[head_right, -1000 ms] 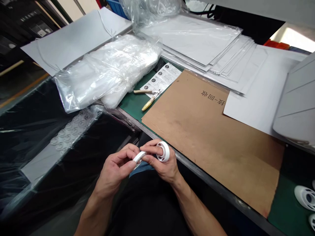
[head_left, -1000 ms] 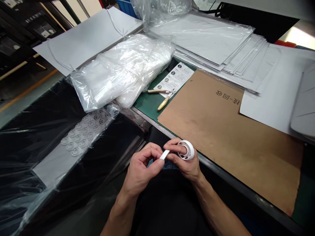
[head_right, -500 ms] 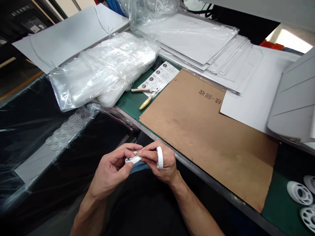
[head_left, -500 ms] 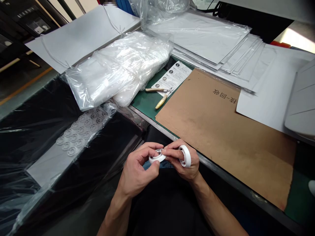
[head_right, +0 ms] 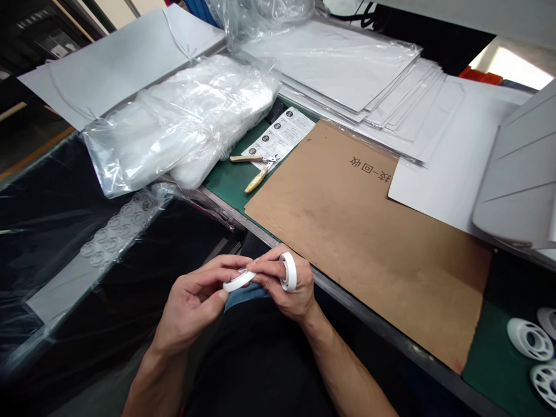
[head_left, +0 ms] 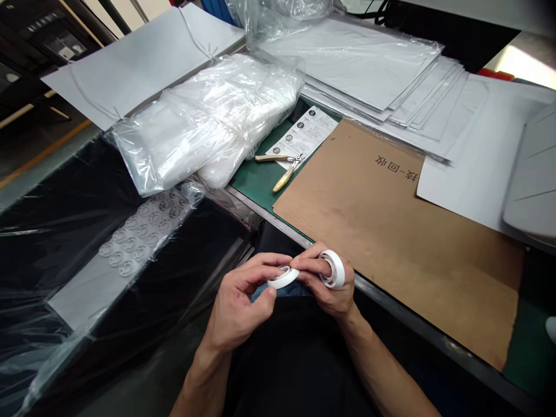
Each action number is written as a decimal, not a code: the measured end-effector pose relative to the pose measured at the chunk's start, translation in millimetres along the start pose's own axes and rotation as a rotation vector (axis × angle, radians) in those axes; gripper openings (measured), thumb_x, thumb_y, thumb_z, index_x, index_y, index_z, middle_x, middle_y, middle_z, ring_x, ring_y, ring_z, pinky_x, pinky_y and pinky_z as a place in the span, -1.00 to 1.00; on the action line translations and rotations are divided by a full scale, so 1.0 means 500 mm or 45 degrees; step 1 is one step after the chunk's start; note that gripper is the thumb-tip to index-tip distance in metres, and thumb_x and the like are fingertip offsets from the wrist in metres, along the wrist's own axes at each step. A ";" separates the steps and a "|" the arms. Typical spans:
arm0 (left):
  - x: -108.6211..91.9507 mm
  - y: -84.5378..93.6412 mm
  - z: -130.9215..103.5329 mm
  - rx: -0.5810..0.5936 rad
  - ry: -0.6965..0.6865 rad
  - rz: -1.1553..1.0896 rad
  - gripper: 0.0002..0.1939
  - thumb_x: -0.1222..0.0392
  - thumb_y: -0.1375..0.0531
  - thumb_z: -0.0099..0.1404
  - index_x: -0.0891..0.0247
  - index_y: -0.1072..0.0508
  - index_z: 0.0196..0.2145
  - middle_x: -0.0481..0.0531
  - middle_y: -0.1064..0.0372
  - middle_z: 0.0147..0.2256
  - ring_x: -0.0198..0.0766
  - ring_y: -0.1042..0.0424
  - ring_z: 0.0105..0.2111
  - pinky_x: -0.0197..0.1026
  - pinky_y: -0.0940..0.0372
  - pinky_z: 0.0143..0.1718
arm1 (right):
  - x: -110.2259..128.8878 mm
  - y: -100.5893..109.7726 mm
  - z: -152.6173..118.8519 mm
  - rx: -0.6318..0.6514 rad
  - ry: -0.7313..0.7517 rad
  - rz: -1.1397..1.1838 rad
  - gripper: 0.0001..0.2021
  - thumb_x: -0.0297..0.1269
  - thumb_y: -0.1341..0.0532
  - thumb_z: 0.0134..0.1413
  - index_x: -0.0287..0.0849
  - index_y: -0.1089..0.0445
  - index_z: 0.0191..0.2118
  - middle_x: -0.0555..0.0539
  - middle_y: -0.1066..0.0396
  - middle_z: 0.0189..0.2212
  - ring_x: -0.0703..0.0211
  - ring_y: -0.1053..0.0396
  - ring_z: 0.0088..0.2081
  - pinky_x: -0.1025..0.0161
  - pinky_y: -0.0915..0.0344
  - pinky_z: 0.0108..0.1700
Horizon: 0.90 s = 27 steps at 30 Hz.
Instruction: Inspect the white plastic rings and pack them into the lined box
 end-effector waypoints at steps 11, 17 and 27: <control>-0.001 0.001 0.001 -0.025 -0.052 0.066 -0.77 0.41 -0.22 0.22 0.20 -0.64 -0.27 0.13 -0.55 -0.09 -0.09 -0.55 -0.10 -0.13 -0.44 -0.08 | 0.002 0.003 -0.001 -0.016 0.010 -0.019 -0.68 -0.44 -0.40 0.23 0.14 -0.63 0.01 -0.06 -0.54 -0.24 0.11 -0.56 -0.27 0.16 -0.55 -0.24; -0.019 -0.006 0.006 -0.093 -0.027 0.241 -0.90 0.35 -0.23 0.21 0.25 -0.57 -0.34 0.16 -0.52 -0.12 -0.05 -0.55 -0.13 -0.09 -0.41 -0.11 | 0.035 -0.001 0.003 -0.013 0.208 -0.250 -0.57 -0.50 -0.36 0.24 0.16 -0.57 0.11 -0.08 -0.55 -0.24 0.11 -0.57 -0.29 0.20 -0.57 -0.28; -0.031 -0.009 -0.004 -0.085 -0.086 0.306 -0.83 0.37 -0.21 0.22 0.24 -0.60 -0.29 0.15 -0.54 -0.11 -0.06 -0.56 -0.13 -0.09 -0.43 -0.09 | 0.024 -0.001 0.001 -0.010 0.122 -0.137 -0.62 -0.48 -0.36 0.24 0.15 -0.60 0.06 -0.07 -0.55 -0.25 0.11 -0.57 -0.29 0.19 -0.56 -0.29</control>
Point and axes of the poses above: each hand's wrist, its own z-axis towards the middle knuckle, its own y-axis out of the back of the hand, x = y × z, the point moved 7 cm from there along z, towards the middle knuckle
